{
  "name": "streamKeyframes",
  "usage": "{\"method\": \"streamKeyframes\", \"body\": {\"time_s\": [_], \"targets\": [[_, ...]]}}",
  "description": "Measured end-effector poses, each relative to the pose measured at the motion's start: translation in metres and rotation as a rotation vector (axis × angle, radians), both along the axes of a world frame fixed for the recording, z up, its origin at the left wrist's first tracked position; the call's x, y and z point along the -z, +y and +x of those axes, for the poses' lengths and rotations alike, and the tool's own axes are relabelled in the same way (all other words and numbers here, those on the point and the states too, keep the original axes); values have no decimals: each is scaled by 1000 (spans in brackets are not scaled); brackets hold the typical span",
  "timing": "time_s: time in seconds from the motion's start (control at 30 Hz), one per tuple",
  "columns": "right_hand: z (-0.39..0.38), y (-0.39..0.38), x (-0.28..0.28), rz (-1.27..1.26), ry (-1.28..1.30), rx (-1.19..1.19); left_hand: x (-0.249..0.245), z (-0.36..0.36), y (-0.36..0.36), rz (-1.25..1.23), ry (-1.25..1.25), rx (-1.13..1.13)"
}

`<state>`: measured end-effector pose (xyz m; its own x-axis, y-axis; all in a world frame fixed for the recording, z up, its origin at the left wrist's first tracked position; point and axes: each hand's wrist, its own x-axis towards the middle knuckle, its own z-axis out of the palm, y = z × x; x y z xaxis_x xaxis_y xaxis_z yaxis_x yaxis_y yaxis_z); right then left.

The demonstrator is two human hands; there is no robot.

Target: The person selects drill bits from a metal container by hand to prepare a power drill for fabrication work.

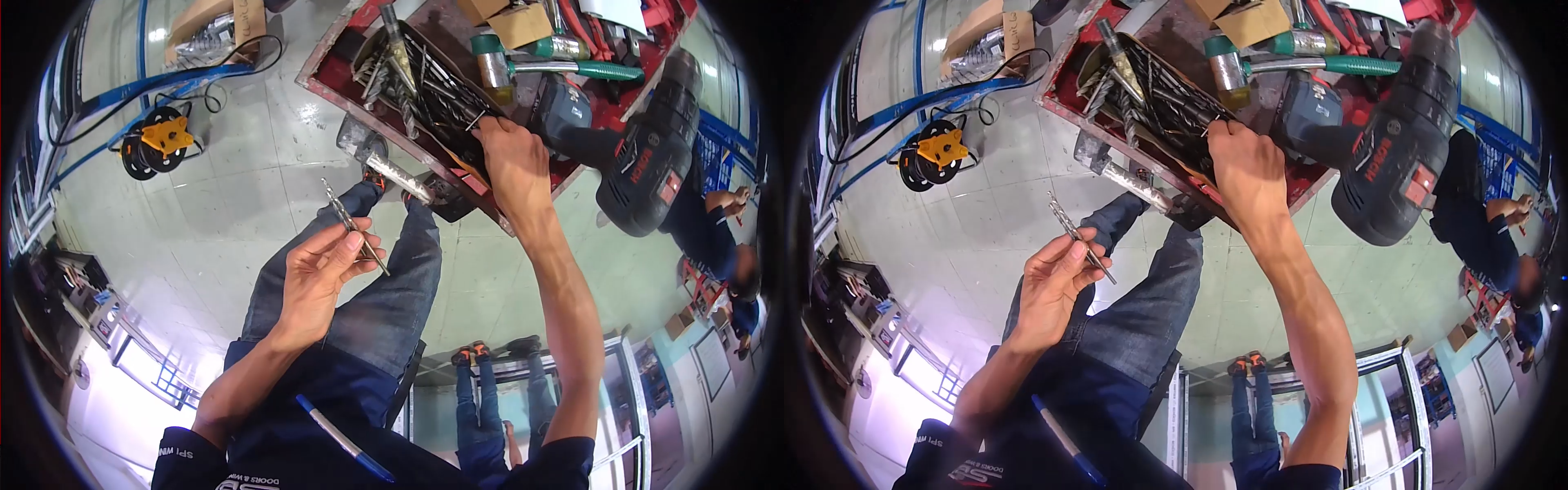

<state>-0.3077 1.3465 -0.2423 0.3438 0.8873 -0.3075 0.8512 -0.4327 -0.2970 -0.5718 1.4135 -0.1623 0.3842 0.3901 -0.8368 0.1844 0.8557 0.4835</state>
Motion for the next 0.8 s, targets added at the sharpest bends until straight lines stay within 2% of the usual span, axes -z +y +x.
{"method": "streamKeyframes", "body": {"time_s": [0.3, 0.4, 0.5, 0.6, 0.73, 0.8], "targets": [[3, 13, -12, -166, -91, -300, 8, -23, 10, 27, 26, -47], [5, 4, -10, -89, -131, -261, 8, -24, 9, 16, 24, -43], [1, -13, -27, 277, -8, 9, 7, -22, 7, 15, 27, -33], [-9, -27, -62, 291, 354, 507, 6, -16, 5, 0, 23, -5], [-32, -45, -85, 312, 709, 849, 3, -3, 3, -11, -11, 56], [-39, -49, -91, 343, 848, 912, -2, 6, 4, -8, -27, 101]]}}
